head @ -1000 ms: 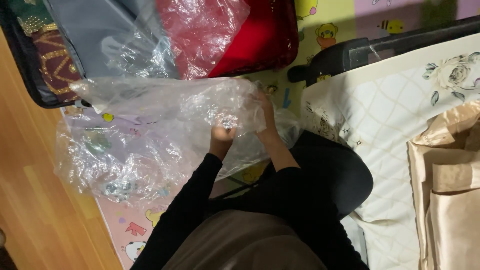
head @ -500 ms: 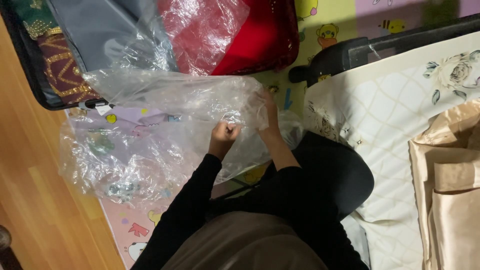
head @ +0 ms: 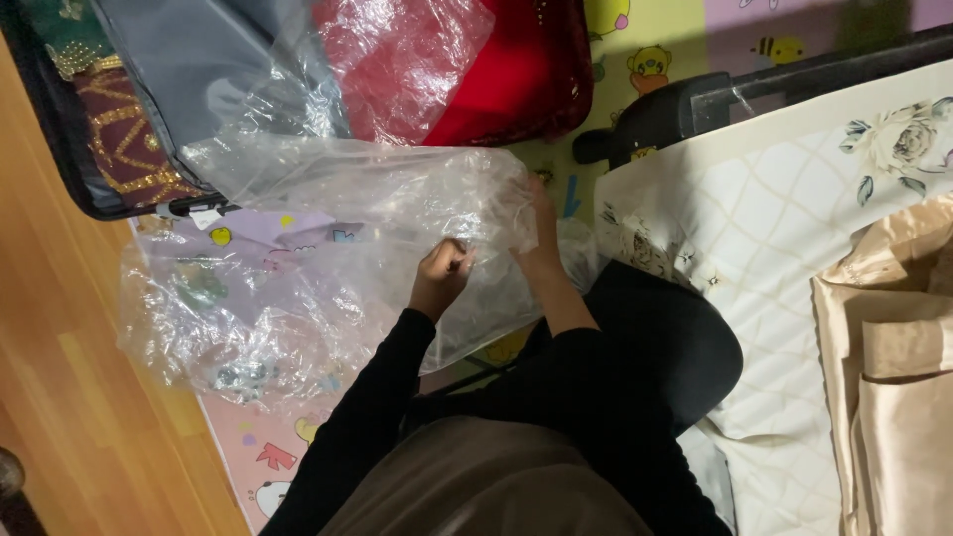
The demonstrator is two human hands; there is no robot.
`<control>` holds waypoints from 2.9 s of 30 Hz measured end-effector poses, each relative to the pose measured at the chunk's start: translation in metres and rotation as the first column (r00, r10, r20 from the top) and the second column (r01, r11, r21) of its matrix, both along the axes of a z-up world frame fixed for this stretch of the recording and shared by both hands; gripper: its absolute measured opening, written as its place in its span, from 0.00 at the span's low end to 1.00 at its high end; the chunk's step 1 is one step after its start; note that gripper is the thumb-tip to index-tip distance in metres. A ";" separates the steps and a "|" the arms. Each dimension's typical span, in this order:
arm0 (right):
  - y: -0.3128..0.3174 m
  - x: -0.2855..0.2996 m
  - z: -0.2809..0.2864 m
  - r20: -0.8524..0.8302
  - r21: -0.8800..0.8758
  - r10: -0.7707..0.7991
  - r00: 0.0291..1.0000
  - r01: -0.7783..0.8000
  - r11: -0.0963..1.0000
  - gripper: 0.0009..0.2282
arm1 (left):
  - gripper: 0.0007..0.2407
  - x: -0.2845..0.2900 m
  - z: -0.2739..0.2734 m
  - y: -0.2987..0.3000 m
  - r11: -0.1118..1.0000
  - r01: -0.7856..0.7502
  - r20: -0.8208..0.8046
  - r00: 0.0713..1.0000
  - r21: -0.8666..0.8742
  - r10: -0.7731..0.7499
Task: Folding a satin garment and placing it into a plastic bag.
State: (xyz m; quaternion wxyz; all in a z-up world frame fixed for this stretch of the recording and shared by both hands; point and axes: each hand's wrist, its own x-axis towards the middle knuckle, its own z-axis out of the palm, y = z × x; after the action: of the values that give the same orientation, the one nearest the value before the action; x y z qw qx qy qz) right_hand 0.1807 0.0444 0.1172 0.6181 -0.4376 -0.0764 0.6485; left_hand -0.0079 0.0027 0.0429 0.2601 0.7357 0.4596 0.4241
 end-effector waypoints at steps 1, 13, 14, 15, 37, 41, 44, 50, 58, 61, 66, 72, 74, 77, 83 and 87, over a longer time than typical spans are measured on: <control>-0.007 -0.001 -0.014 0.000 -0.001 0.000 1.000 0.000 1.000 0.11 | 0.09 0.001 0.003 -0.001 1.000 0.000 0.000 1.000 -0.001 0.000; -0.008 0.007 0.018 0.430 -0.174 0.377 0.820 -0.334 0.926 0.14 | 0.11 -0.002 0.006 0.002 0.998 0.061 0.016 0.998 0.021 -0.061; -0.022 0.007 -0.026 0.717 -0.113 0.298 0.630 -0.318 0.942 0.16 | 0.11 -0.003 0.003 0.002 0.998 0.050 -0.009 0.999 0.039 -0.049; -0.036 0.008 -0.070 0.914 -0.048 0.171 0.367 -0.322 0.946 0.45 | 0.11 -0.003 0.000 0.003 0.998 0.039 -0.035 0.999 0.057 -0.037; 0.027 0.052 -0.061 0.121 0.090 0.181 0.976 -0.192 0.977 0.48 | 0.43 0.048 0.116 0.004 0.899 0.231 0.250 0.958 -0.372 -0.143; 0.052 0.036 0.024 -0.020 -0.273 -0.094 0.995 0.085 0.958 0.16 | 0.21 0.076 0.097 -0.010 0.682 0.007 0.063 0.996 -0.731 0.058; 0.050 0.052 -0.021 -0.330 -0.211 -0.133 0.935 0.064 0.975 0.13 | 0.06 0.065 0.067 -0.029 0.756 -0.035 0.071 0.992 -0.654 0.107; 0.063 0.087 -0.114 -0.895 -0.041 -0.066 0.440 0.066 0.997 0.08 | 0.08 0.025 0.037 -0.057 0.803 -0.036 -0.022 0.999 -0.594 0.028; 0.053 0.095 -0.219 -0.881 0.128 0.221 -0.418 0.239 0.963 0.12 | 0.20 0.012 0.024 -0.042 0.912 -0.116 0.026 0.990 -0.392 0.137; 0.064 0.100 -0.188 -0.643 0.166 0.357 -0.678 0.332 0.929 0.16 | 0.31 0.033 0.058 -0.028 0.905 -0.173 0.010 0.981 -0.390 0.192; 0.036 0.080 -0.012 -0.885 0.232 0.239 0.399 -0.067 0.970 0.10 | 0.35 0.069 0.106 -0.011 0.981 -0.032 0.264 0.961 -0.192 0.083; 0.040 0.084 -0.073 0.916 0.174 -0.011 0.401 -0.371 0.912 0.20 | 0.48 0.104 0.126 0.010 0.988 0.019 0.540 0.839 -0.152 0.067; 0.031 0.078 -0.048 0.878 0.149 0.036 0.477 -0.344 0.927 0.24 | 0.47 0.091 0.107 0.008 0.980 0.084 0.431 0.902 -0.181 0.002; 0.039 0.074 -0.040 0.357 -0.060 0.109 0.928 -0.094 0.994 0.22 | 0.44 0.098 0.148 0.005 0.956 0.113 0.443 0.896 -0.269 0.018; 0.011 0.082 0.040 0.071 -0.361 0.036 0.997 -0.008 0.933 0.17 | 0.25 0.115 0.186 0.021 0.884 0.183 0.775 0.576 -0.431 0.259; -0.021 0.052 0.080 0.657 0.160 -0.337 0.674 0.313 0.936 0.20 | 0.26 0.141 0.182 0.011 0.907 0.210 0.747 0.647 -0.366 0.152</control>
State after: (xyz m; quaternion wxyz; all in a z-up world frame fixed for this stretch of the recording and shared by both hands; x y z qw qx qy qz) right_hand 0.2331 0.0233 0.1975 0.6604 -0.6384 -0.2271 0.3235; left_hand 0.1336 0.0141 0.2251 0.5876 0.4219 0.3752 0.5796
